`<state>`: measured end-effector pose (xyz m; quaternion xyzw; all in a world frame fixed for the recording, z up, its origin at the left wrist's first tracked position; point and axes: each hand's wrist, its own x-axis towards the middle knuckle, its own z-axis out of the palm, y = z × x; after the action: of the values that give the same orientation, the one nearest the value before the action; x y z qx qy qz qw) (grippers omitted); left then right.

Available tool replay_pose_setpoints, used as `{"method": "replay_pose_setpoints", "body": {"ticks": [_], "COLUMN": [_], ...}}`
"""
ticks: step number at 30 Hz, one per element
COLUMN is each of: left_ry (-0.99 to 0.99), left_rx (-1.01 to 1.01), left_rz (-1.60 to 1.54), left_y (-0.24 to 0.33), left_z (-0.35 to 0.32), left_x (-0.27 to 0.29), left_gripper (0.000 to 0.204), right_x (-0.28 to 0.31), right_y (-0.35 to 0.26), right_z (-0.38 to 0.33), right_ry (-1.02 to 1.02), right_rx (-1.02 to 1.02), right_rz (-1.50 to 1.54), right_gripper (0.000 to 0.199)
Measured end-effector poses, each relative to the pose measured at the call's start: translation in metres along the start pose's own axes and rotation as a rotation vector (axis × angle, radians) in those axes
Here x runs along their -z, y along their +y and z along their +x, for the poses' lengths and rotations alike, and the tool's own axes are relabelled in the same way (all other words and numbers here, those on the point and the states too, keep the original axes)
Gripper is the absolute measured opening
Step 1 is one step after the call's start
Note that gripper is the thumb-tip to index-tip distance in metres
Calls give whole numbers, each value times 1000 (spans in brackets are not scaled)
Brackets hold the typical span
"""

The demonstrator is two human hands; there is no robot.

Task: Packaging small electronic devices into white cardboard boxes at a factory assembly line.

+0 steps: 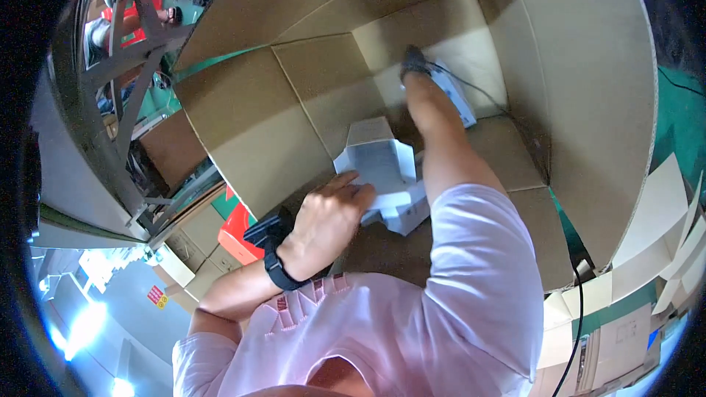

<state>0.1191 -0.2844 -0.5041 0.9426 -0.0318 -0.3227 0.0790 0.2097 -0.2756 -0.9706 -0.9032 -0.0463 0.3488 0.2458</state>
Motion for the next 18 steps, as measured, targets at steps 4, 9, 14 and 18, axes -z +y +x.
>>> {"method": "replay_pose_setpoints", "body": {"ticks": [4,9,14,18], "left_ry": [166,253,295,240], "left_rx": [-51,-138,7,-127], "left_rz": [-151,-268,-200,-132], "left_y": [16,16,18,15], "left_z": [-14,-35,-90,-95], "left_x": [32,72,114,126], "left_gripper": [16,24,38,30], "right_x": [124,154,216,190], "right_y": [28,131,96,14], "right_z": [-14,30,-129,-143], "right_ry": [-158,-19,77,59], "right_rx": [-189,-116,62,23], "right_rz": [-62,-185,-104,-166], "right_gripper": [37,37,27,24]}}
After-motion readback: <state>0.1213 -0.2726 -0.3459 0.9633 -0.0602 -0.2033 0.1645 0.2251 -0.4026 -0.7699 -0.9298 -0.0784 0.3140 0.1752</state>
